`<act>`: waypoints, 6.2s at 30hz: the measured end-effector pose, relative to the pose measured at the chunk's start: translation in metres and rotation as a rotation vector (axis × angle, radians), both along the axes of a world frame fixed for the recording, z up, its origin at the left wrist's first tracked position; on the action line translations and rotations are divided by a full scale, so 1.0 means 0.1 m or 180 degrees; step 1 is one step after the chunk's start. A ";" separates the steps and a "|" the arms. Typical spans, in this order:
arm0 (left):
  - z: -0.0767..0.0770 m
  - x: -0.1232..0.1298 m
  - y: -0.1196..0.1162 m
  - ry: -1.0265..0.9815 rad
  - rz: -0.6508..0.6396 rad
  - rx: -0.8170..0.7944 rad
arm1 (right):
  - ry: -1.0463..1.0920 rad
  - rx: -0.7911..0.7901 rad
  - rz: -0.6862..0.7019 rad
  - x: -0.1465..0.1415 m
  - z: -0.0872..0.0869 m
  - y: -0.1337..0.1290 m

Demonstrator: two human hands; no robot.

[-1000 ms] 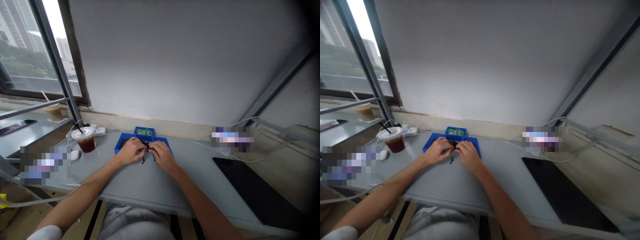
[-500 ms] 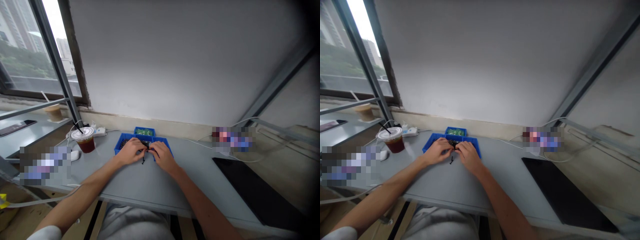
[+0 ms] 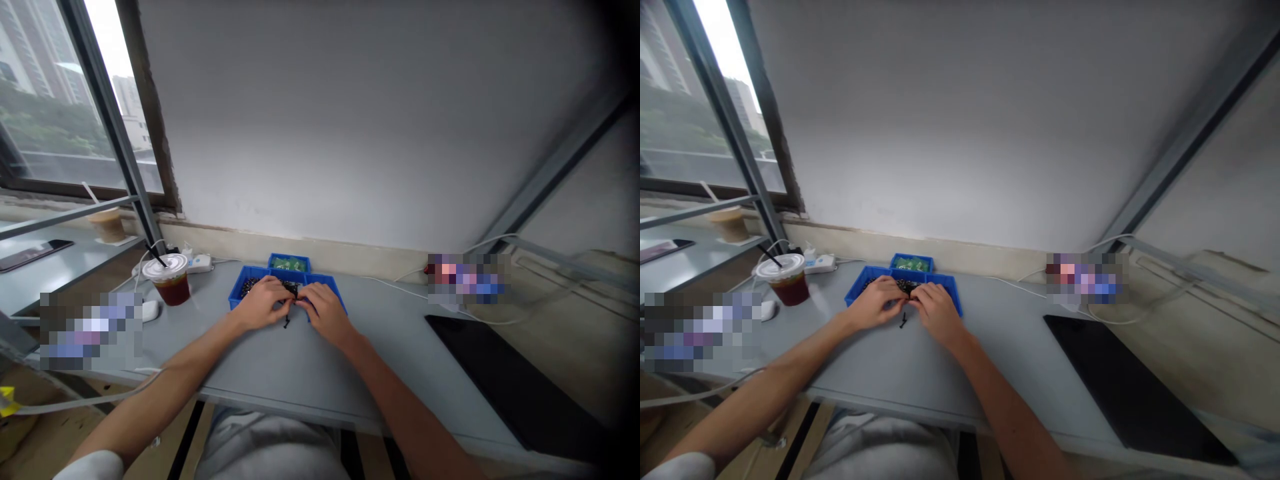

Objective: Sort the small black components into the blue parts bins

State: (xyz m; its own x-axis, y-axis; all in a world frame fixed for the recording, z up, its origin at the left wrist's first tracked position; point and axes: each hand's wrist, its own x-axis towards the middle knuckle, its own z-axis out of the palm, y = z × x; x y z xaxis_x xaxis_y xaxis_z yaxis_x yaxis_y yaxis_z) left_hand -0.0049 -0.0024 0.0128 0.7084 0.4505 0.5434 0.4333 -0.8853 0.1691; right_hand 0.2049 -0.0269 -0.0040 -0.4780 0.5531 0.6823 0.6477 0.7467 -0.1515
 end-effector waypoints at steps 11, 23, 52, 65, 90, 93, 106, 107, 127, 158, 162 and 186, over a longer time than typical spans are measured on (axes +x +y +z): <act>-0.01 0.00 0.01 -0.0004 0.0006 0.0005 | -0.0094 0.0117 -0.0004 0.01 -0.02 0.01; -0.01 0.00 0.01 0.0033 -0.0036 0.0055 | -0.0095 0.0043 0.0034 0.02 -0.02 0.01; 0.01 0.01 -0.01 0.0089 -0.0073 0.0016 | -0.0171 -0.0096 -0.0017 0.01 -0.02 -0.01; -0.01 0.02 -0.01 0.0138 -0.0073 0.0040 | -0.0322 -0.0077 -0.0064 0.00 -0.03 0.01; -0.21 -0.09 0.17 0.0897 -0.0098 0.0059 | 0.0266 0.0121 -0.1434 0.28 -0.04 0.18; -0.25 -0.08 0.16 0.0955 -0.0095 0.0082 | 0.0021 0.0075 -0.1423 0.28 -0.12 0.21; -0.26 -0.07 0.15 0.1069 0.0165 0.0034 | -0.0139 -0.0163 -0.1281 0.22 -0.13 0.19; -0.26 -0.07 0.15 0.1079 0.0163 0.0062 | -0.0115 -0.0169 -0.1255 0.21 -0.12 0.18; -0.04 -0.01 0.05 0.0047 -0.0022 0.0032 | -0.0460 -0.0329 -0.0073 0.05 -0.01 0.02; -0.03 0.02 0.01 0.0218 0.0160 0.0134 | -0.0028 0.0048 0.0025 0.07 0.00 0.05; -0.03 0.02 0.02 0.0167 0.0185 0.0133 | -0.0054 0.0015 0.0063 0.07 0.00 0.05; -0.02 0.02 0.01 0.0142 0.0056 0.0044 | -0.0161 -0.0044 -0.0014 0.07 -0.01 0.06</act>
